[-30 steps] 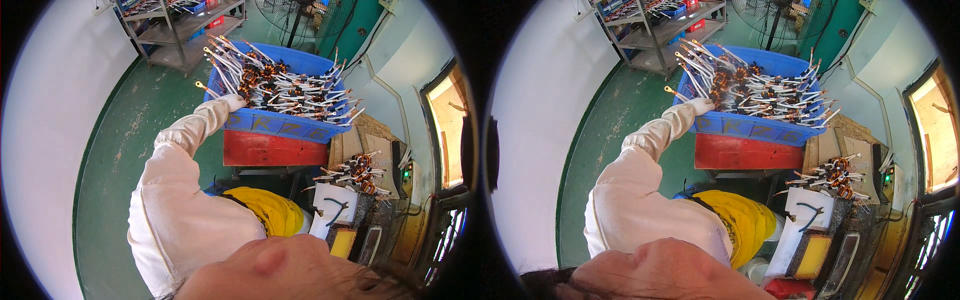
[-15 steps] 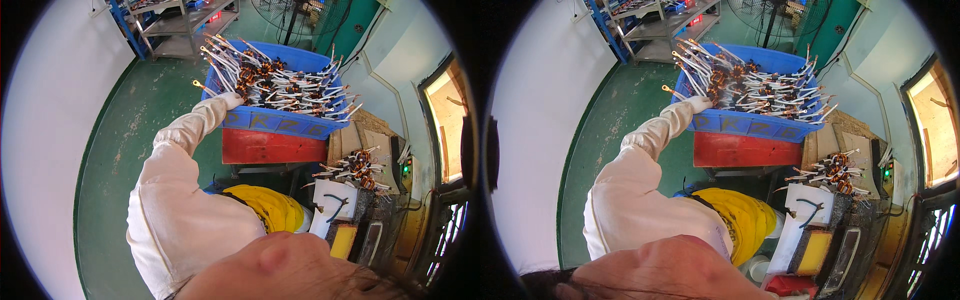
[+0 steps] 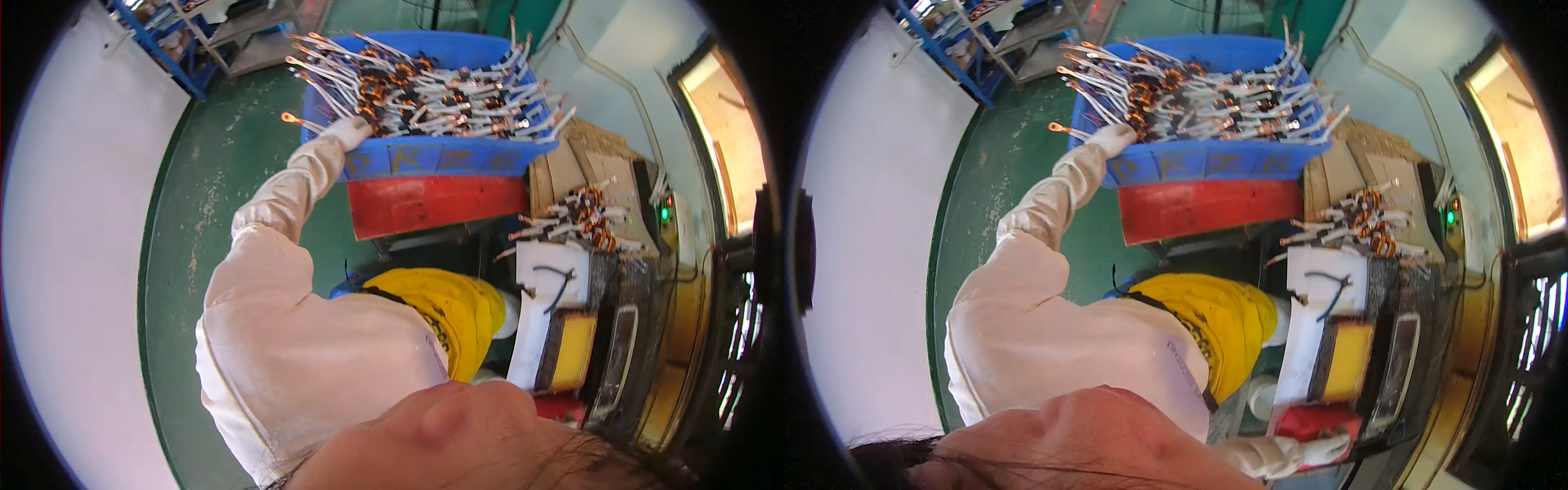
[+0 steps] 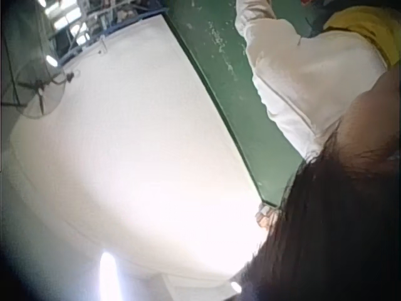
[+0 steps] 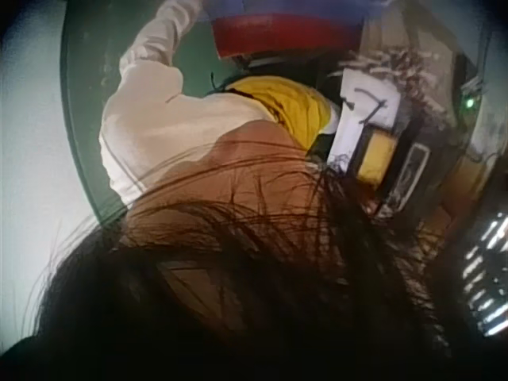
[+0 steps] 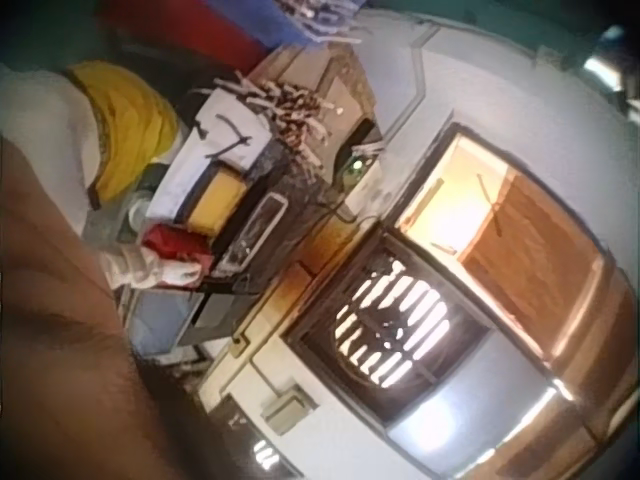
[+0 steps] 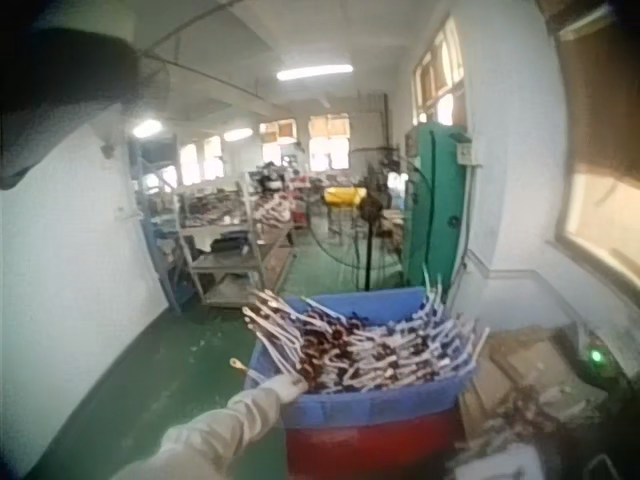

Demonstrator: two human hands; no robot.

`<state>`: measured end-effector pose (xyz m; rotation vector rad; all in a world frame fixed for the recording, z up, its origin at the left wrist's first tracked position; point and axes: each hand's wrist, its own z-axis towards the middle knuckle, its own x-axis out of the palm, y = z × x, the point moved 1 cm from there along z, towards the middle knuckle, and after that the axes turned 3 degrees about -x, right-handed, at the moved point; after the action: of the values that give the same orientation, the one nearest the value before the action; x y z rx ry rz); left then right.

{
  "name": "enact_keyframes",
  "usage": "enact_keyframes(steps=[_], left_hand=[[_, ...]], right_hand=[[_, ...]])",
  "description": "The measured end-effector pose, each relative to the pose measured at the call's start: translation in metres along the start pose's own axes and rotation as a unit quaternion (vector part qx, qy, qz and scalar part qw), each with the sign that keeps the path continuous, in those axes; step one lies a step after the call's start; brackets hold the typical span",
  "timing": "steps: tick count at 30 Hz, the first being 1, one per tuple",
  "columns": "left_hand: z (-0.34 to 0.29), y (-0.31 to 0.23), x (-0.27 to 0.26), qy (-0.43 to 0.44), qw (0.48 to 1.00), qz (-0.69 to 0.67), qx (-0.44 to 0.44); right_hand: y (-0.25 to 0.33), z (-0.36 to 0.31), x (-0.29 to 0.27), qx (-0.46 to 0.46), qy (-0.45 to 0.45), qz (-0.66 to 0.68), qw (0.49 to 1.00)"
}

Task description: The person takes wired coil components from a blue bin, dips their wire ends into flux and a solder bath, and places the soldered components onto a wooden board.

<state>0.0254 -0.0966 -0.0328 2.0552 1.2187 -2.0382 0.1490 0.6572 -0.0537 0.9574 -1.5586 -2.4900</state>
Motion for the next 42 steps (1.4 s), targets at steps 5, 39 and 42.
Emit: enact_keyframes(steps=[5,39,42], left_hand=[[0.022,0.054,0.003,-0.022,0.974,-0.223,-0.009],[0.030,-0.040,0.001,-0.295,0.943,0.136,0.073],[0.030,-0.050,-0.002,-0.375,0.914,0.082,0.128]], right_hand=[[0.020,0.007,-0.006,0.006,0.027,0.002,1.000],[-0.002,0.013,-0.016,0.035,0.033,0.087,0.995],[0.003,0.008,-0.023,0.058,0.017,0.096,0.993]])
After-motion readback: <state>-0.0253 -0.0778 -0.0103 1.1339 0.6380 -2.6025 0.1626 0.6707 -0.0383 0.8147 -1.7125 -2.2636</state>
